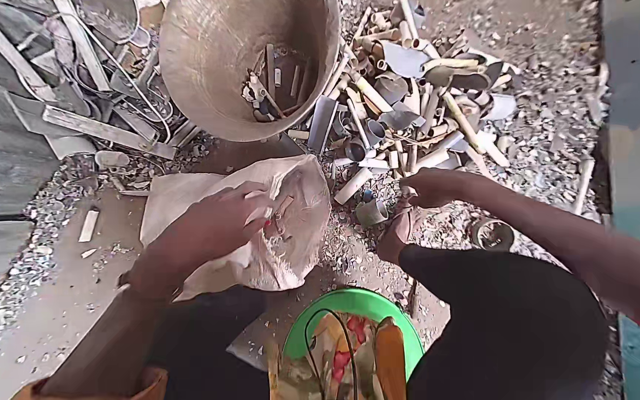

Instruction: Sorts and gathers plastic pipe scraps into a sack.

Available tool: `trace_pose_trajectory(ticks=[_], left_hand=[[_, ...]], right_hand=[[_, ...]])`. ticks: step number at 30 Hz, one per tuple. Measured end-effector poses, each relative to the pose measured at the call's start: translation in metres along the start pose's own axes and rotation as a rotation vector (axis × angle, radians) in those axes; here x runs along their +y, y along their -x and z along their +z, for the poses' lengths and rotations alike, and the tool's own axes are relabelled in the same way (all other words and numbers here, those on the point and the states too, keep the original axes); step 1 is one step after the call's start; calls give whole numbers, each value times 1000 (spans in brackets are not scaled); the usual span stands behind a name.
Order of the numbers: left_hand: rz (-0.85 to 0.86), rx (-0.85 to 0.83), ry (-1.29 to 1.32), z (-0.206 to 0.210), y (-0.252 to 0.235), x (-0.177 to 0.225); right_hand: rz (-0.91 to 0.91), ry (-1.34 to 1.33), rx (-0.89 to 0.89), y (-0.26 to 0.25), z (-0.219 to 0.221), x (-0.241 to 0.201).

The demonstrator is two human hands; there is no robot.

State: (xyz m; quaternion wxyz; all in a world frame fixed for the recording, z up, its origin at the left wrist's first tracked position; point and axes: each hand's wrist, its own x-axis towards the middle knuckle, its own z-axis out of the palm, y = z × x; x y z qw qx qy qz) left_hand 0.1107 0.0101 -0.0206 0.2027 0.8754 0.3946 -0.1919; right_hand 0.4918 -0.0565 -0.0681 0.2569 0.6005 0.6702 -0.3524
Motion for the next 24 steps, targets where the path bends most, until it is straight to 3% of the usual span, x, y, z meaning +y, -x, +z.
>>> trace_pose_trajectory(ticks=[3, 4, 7, 9, 12, 15, 19, 22, 24], left_hand=[[116, 52, 71, 11, -11, -9], [130, 96, 61, 16, -15, -7], [43, 173, 12, 25, -24, 4], [-47, 141, -5, 27, -27, 7], [-153, -53, 23, 18, -23, 11], [-232, -126, 84, 9, -29, 6], [-301, -49, 78, 20, -37, -4], [-293, 39, 24, 30, -34, -4], [-283, 65, 12, 32, -34, 0]], right_hand=[[-96, 67, 132, -85, 39, 29], [-139, 40, 98, -106, 54, 25], [-218, -122, -40, -155, 109, 5], [-220, -255, 5, -176, 131, 0], [-206, -507, 67, -177, 135, 16], [-269, -519, 156, -190, 157, 24], [-180, -572, 18, -190, 149, -5], [-80, -589, 142, -164, 125, -6], [-9, -444, 270, -147, 104, -5]])
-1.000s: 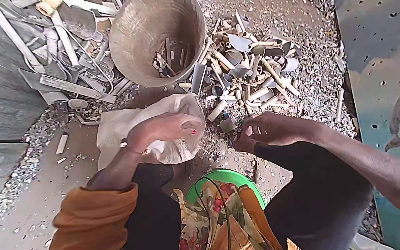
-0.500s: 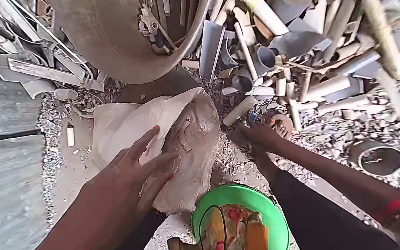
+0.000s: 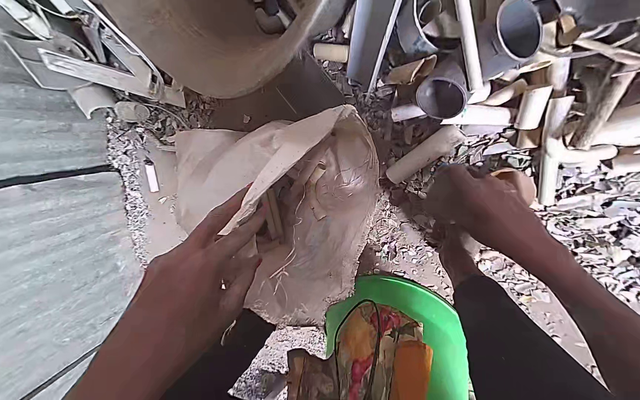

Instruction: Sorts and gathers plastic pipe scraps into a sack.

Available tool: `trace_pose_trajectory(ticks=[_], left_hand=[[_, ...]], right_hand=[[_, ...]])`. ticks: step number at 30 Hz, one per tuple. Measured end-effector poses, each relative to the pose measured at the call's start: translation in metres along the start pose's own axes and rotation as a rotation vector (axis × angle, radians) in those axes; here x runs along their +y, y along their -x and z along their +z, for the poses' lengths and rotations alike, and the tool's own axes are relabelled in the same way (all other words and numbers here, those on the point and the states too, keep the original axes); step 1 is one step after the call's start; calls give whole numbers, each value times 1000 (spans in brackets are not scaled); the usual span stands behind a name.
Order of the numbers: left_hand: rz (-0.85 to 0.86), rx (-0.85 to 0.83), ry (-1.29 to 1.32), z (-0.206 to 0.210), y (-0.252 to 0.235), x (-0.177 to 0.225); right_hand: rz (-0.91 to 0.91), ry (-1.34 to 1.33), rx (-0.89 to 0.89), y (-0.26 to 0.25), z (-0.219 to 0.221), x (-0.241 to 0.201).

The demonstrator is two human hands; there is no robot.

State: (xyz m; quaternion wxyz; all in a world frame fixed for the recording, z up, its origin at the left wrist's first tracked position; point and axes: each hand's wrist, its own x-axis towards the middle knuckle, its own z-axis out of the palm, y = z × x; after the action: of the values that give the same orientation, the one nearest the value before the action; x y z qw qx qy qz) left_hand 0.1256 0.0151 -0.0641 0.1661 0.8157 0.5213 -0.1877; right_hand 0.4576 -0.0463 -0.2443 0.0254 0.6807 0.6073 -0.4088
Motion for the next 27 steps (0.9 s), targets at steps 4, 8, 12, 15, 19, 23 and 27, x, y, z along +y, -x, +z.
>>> trace_pose_trajectory(ticks=[4, 8, 12, 15, 19, 23, 27], left_hand=[[12, 50, 6, -5, 8, 1], [24, 60, 36, -11, 9, -5], [115, -72, 120, -13, 8, -6], [144, -296, 166, -11, 8, -3], [124, -290, 172, -13, 5, -1], [94, -246, 204, -17, 3, -7], [112, -216, 174, -10, 4, -9]], right_hand=[[-263, 41, 140, 5, 4, -49], [-760, -544, -163, -11, 12, -94], [-378, -33, 68, -48, 34, -49], [-256, 261, 233, -62, 66, 10], [-110, 112, 267, -29, 62, 26], [-23, 63, 170, -4, 31, 5], [-44, 239, -203, -23, 58, 16]])
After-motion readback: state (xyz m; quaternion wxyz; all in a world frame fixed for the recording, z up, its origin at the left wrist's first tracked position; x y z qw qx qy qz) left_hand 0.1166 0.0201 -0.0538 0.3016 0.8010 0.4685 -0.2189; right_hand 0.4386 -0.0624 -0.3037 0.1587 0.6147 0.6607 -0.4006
